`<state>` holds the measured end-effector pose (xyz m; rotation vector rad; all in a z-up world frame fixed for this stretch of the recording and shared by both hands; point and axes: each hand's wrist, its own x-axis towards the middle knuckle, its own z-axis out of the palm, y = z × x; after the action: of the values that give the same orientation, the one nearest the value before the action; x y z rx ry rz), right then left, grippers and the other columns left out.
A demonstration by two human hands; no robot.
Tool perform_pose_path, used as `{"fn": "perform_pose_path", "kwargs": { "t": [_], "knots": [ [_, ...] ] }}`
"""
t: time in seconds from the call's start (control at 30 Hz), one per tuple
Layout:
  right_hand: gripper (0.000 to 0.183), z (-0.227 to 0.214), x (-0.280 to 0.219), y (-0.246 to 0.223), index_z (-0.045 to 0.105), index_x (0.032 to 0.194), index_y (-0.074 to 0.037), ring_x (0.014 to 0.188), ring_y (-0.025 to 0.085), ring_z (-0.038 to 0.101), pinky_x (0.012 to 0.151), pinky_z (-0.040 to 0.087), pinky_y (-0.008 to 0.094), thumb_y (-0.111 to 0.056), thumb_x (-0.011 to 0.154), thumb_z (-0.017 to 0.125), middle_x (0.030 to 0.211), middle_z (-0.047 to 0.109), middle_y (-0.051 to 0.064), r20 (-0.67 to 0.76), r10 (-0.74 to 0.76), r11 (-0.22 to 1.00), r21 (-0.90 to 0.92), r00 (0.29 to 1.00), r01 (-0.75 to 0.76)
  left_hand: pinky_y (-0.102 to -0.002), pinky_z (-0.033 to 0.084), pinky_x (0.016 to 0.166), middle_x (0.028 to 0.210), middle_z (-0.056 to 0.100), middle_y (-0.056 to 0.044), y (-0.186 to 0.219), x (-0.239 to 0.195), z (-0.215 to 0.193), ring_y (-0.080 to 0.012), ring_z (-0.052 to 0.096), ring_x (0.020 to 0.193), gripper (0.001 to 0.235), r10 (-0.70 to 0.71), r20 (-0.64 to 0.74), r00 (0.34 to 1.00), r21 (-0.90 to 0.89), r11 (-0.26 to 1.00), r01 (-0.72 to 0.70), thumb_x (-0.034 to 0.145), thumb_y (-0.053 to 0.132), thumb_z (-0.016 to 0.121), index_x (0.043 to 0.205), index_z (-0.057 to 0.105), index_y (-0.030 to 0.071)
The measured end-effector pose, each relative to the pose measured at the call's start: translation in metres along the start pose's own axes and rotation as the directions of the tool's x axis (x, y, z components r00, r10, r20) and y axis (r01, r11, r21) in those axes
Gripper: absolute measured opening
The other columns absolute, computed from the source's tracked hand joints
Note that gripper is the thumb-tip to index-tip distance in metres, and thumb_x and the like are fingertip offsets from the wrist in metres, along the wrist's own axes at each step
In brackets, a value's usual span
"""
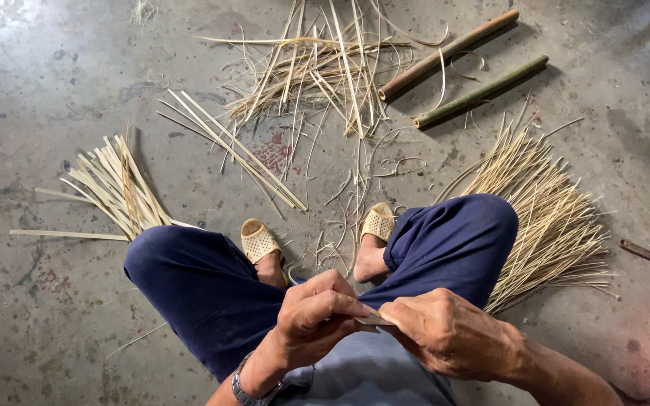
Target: The person sits on the floor and uses a knife to split long bamboo strips into thinner strands. They repeatedly peel and separate the material, discarding waste and collecting the finished strands.
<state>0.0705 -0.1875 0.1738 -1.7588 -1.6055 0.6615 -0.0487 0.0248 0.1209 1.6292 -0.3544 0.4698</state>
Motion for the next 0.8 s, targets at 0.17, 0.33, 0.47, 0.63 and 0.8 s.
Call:
{"fn": "perform_pose_path", "kwargs": {
  "t": [0.17,0.33,0.47,0.63,0.8],
  "knots": [
    [0.018,0.005,0.0,0.003,0.055,0.098,0.002,0.059,0.031,0.064,0.051,0.047,0.041,0.002,0.087,0.07,0.07,0.057,0.011,0.005,0.036,0.998,0.06,0.999,-0.036,-0.028,0.052,0.063,0.085,0.063,-0.006,-0.002,-0.001,-0.003,-0.0159,0.066,0.074,0.025,-0.015,0.027,1.0,0.023,1.0,0.015,0.083,0.004,0.088,0.101,0.071,0.004],
    [0.017,0.012,0.0,0.005,0.054,0.095,0.0,0.059,0.03,0.065,0.052,0.049,0.04,0.001,0.087,0.069,0.069,0.056,0.011,-0.013,0.027,1.0,-0.013,1.0,-0.027,-0.028,0.055,0.066,0.089,0.065,-0.007,-0.005,-0.002,-0.003,-0.0165,0.068,0.077,0.022,-0.012,0.02,1.0,-0.006,1.0,0.012,0.086,0.004,0.085,0.102,0.069,0.003],
    [0.015,0.017,0.002,0.008,0.055,0.098,0.0,0.062,0.031,0.068,0.052,0.05,0.039,0.0,0.092,0.068,0.073,0.059,0.011,-0.092,-0.017,0.998,0.052,0.996,0.021,-0.027,0.054,0.066,0.086,0.066,-0.007,-0.007,-0.003,-0.001,-0.016,0.068,0.075,0.023,-0.034,-0.011,0.999,-0.038,0.999,0.034,0.084,0.003,0.086,0.1,0.069,0.003],
    [0.017,0.022,0.002,0.008,0.056,0.101,0.0,0.061,0.031,0.068,0.051,0.05,0.041,-0.002,0.091,0.069,0.071,0.059,0.012,-0.07,0.044,0.999,-0.011,0.997,-0.045,-0.028,0.054,0.066,0.084,0.066,-0.007,-0.011,-0.005,-0.003,-0.0159,0.067,0.075,0.022,-0.069,-0.023,0.997,-0.04,0.997,0.068,0.082,0.001,0.086,0.098,0.071,0.002],
    [0.014,0.024,0.005,0.011,0.056,0.103,0.001,0.058,0.028,0.068,0.048,0.048,0.039,-0.004,0.096,0.067,0.072,0.06,0.013,-0.08,0.018,1.0,-0.008,0.997,-0.019,-0.027,0.055,0.068,0.088,0.068,-0.006,-0.011,-0.005,0.0,-0.0142,0.068,0.078,0.02,-0.109,-0.042,0.993,-0.14,0.985,0.102,0.085,0.003,0.086,0.097,0.07,0.002]
  ]
}}
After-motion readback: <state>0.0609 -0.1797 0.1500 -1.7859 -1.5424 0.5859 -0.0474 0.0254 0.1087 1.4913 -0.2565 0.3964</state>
